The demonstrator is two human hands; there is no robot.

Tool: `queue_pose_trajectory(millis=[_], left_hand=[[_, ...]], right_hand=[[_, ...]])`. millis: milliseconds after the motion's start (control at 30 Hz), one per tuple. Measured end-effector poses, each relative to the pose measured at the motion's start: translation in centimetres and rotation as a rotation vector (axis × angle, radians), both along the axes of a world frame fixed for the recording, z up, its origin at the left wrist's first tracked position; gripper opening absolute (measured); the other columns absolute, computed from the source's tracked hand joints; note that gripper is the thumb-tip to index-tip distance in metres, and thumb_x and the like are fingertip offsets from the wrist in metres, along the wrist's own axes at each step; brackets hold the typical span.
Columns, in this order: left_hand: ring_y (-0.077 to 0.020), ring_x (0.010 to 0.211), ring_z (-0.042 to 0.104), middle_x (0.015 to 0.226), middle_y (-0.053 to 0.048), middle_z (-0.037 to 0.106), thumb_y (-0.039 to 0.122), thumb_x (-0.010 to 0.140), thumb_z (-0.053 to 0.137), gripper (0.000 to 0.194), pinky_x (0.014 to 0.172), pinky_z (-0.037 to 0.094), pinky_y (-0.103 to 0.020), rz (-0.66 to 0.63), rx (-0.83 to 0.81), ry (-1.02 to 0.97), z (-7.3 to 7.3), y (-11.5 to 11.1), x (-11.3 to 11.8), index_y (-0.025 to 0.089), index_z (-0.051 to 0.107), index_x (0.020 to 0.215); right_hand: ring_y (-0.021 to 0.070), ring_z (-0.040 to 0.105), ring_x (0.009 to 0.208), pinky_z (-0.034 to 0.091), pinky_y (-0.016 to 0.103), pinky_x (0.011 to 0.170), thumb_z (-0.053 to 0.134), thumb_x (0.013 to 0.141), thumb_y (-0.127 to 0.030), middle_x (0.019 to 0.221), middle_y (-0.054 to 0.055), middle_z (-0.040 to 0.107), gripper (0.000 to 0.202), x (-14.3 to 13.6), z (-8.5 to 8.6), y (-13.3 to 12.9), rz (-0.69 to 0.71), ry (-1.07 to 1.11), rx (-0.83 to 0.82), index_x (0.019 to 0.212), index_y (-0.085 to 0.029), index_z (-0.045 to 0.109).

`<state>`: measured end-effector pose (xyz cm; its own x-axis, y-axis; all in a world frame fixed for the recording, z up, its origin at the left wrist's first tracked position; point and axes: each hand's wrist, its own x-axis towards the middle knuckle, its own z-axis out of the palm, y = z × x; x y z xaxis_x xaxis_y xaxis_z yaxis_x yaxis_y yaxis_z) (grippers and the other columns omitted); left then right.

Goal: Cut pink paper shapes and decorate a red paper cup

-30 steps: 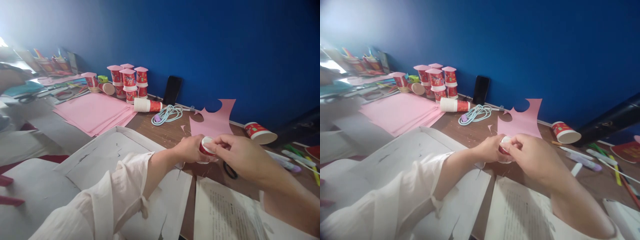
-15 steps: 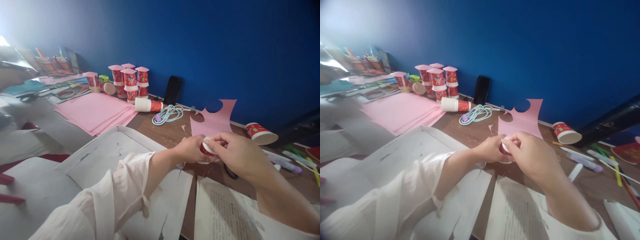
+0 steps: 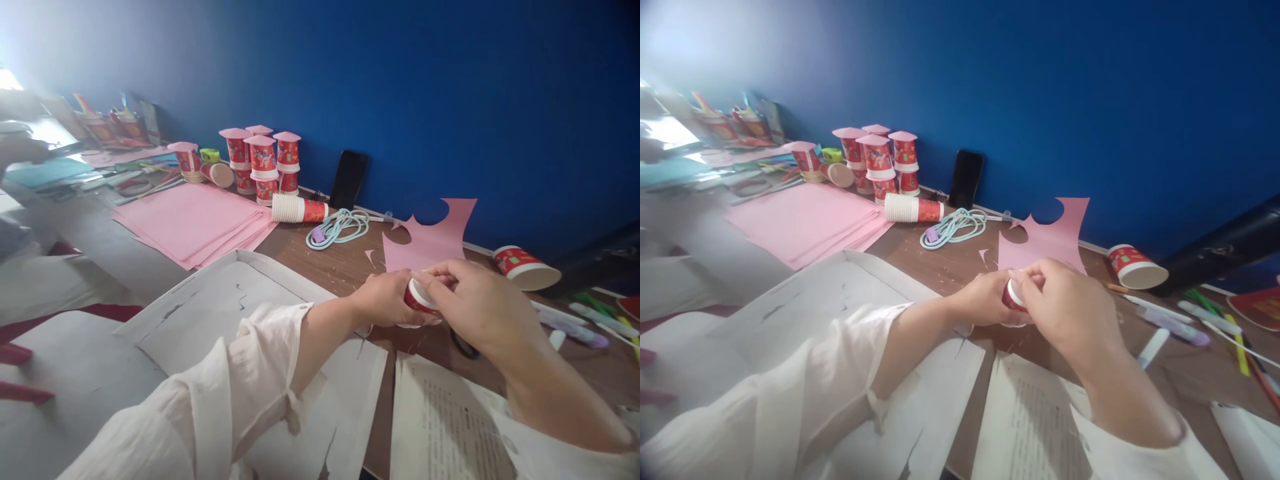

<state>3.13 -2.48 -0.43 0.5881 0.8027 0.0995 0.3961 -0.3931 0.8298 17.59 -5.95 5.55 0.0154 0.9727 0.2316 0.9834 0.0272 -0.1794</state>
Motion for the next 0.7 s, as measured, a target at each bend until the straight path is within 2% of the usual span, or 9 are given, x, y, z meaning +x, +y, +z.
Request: queue_pose_trajectory(millis=[67, 167, 367, 500, 700], left_hand=[[-0.0243, 0.102, 0.064, 0.111, -0.003, 0.068, 0.057, 0.067, 0.072, 0.060, 0.089, 0.048, -0.035, 0.015, -0.014, -0.006, 0.0, 0.0, -0.1, 0.025, 0.056, 0.115], [-0.0256, 0.101, 0.064, 0.109, -0.004, 0.069, 0.061, 0.064, 0.073, 0.064, 0.088, 0.048, -0.036, 0.035, -0.029, 0.013, 0.0, 0.0, -0.1, 0.024, 0.056, 0.113], [-0.0227, 0.098, 0.065, 0.108, 0.000, 0.069, 0.055, 0.068, 0.070, 0.049, 0.088, 0.048, -0.034, -0.001, 0.004, -0.023, -0.2, 0.0, -0.1, 0.027, 0.058, 0.107], [-0.0247, 0.098, 0.064, 0.109, -0.003, 0.068, 0.062, 0.064, 0.071, 0.062, 0.087, 0.048, -0.036, 0.021, -0.006, -0.001, -0.3, 0.1, -0.1, 0.024, 0.055, 0.111], [-0.0257, 0.100, 0.063, 0.109, -0.004, 0.068, 0.064, 0.063, 0.072, 0.062, 0.085, 0.048, -0.036, 0.089, -0.022, 0.015, -0.2, 0.1, -0.1, 0.024, 0.054, 0.107]], right_hand=[[0.0251, 0.064, 0.066, 0.038, 0.033, 0.053, 0.053, 0.083, -0.054, 0.083, 0.006, 0.074, 0.033, 0.4, -0.2, 0.3, -0.016, 0.019, 0.062, 0.084, -0.026, 0.070], [0.0251, 0.065, 0.067, 0.041, 0.034, 0.056, 0.054, 0.082, -0.058, 0.082, 0.007, 0.074, 0.037, 0.8, 0.1, 0.2, -0.041, 0.096, 0.094, 0.089, -0.025, 0.070], [0.0263, 0.064, 0.071, 0.040, 0.035, 0.057, 0.051, 0.083, -0.055, 0.082, 0.005, 0.073, 0.033, 0.1, 0.2, -0.1, -0.003, 0.044, -0.057, 0.082, -0.028, 0.070], [0.0281, 0.065, 0.076, 0.041, 0.036, 0.059, 0.055, 0.082, -0.055, 0.090, 0.006, 0.074, 0.032, 0.6, 0.0, 0.2, -0.071, 0.058, 0.059, 0.088, -0.027, 0.069], [0.0252, 0.065, 0.070, 0.045, 0.036, 0.060, 0.062, 0.080, -0.053, 0.084, 0.005, 0.073, 0.026, 2.0, 2.2, -0.7, -0.011, 0.278, 0.138, 0.084, -0.029, 0.070]])
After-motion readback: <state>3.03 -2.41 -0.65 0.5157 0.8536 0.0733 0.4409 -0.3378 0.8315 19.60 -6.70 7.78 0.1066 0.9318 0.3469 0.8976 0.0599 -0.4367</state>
